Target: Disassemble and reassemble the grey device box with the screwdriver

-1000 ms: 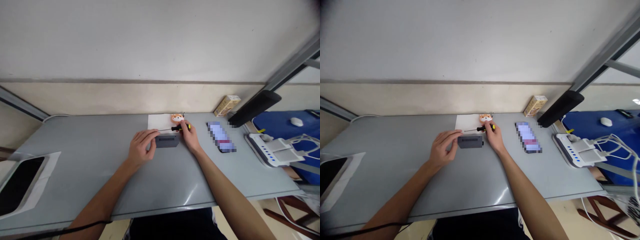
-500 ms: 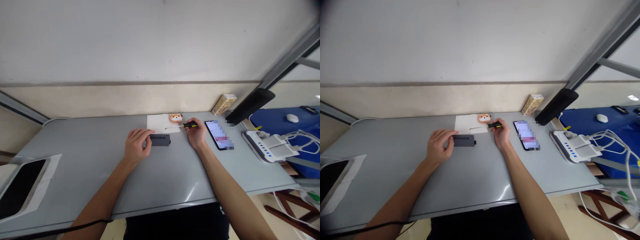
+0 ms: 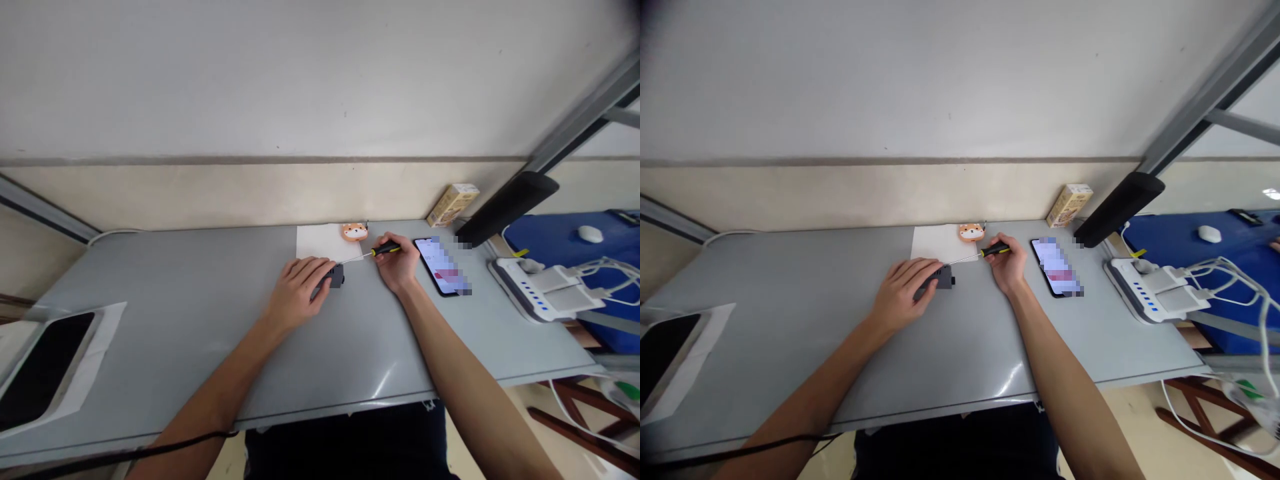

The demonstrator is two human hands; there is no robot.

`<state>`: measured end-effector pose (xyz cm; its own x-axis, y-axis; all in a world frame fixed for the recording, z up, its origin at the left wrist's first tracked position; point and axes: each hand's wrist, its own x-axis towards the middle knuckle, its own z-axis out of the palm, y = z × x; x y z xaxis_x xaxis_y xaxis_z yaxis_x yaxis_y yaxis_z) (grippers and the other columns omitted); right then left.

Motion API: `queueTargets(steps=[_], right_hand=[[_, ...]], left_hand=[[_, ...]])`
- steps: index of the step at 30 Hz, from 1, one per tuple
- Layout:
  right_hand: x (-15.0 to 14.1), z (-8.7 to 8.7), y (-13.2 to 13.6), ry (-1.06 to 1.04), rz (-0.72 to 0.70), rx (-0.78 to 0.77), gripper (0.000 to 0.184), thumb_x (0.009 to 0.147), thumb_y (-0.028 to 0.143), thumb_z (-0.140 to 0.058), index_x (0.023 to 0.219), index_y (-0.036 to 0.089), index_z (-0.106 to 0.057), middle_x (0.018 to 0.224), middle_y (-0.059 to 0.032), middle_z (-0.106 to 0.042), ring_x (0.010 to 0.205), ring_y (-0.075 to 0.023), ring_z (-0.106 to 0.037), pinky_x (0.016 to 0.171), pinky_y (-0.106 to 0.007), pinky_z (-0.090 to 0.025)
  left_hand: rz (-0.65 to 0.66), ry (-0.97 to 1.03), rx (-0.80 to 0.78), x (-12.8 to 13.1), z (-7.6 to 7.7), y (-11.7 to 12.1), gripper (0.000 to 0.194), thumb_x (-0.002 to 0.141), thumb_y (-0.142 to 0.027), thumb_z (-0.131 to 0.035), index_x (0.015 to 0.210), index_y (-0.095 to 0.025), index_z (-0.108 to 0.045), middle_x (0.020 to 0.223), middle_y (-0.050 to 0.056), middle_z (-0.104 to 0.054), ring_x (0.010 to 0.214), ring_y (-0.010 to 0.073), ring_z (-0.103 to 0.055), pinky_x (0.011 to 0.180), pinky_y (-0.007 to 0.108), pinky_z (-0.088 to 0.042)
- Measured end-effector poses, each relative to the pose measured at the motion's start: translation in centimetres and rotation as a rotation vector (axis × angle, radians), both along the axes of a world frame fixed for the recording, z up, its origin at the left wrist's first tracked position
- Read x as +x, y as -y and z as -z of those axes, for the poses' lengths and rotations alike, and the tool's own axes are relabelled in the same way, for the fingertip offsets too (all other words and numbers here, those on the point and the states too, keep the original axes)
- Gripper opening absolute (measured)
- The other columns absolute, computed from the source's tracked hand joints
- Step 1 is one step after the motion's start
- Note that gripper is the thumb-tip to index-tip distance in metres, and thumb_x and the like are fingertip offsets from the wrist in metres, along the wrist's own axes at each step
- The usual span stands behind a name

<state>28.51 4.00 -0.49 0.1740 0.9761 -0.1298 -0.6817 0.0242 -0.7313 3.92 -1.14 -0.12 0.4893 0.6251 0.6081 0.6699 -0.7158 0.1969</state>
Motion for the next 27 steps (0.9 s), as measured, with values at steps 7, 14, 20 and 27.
queueTargets(steps=[7, 14, 20, 27], right_hand=[[-0.11, 0.01, 0.07, -0.022, -0.005, 0.021, 0.011, 0.075, 0.027, -0.068, 0.069, 0.019, -0.063, 0.071, 0.0000, -0.059, 0.062, -0.0110, -0.052, 0.046, -0.024, -0.036], [-0.19, 0.17, 0.11, 0.015, -0.024, 0.026, 0.013, 0.077, 0.028, -0.067, 0.068, 0.018, -0.065, 0.072, -0.0008, -0.059, 0.064, -0.0114, -0.053, 0.047, -0.024, -0.037], [-0.16, 0.10, 0.14, 0.048, -0.017, 0.025, 0.013, 0.077, 0.029, -0.067, 0.069, 0.020, -0.064, 0.072, -0.0009, -0.060, 0.063, -0.0125, -0.052, 0.047, -0.025, -0.037], [-0.24, -0.25, 0.20, 0.035, -0.007, -0.014, 0.013, 0.074, 0.029, -0.067, 0.066, 0.020, -0.062, 0.067, -0.0009, -0.057, 0.060, -0.0121, -0.051, 0.046, -0.025, -0.035]], left_hand=[[0.006, -0.001, 0.017, -0.02, 0.14, -0.09, 0.038, 0.100, -0.017, -0.054, 0.138, -0.024, -0.058, 0.129, 0.007, -0.073, 0.118, 0.0230, -0.068, 0.102, 0.041, -0.047], [-0.003, -0.011, 0.016, 0.02, -0.04, -0.04, 0.038, 0.100, -0.017, -0.054, 0.137, -0.024, -0.059, 0.127, 0.007, -0.074, 0.113, 0.0231, -0.069, 0.100, 0.041, -0.047], [0.004, -0.031, 0.004, -0.02, -0.17, 0.01, 0.039, 0.100, -0.016, -0.055, 0.137, -0.026, -0.060, 0.128, 0.006, -0.073, 0.114, 0.0238, -0.068, 0.098, 0.042, -0.047], [0.019, -0.018, 0.045, -0.04, 0.13, -0.28, 0.035, 0.098, -0.015, -0.056, 0.131, -0.026, -0.063, 0.124, 0.005, -0.074, 0.109, 0.0225, -0.069, 0.097, 0.041, -0.048]])
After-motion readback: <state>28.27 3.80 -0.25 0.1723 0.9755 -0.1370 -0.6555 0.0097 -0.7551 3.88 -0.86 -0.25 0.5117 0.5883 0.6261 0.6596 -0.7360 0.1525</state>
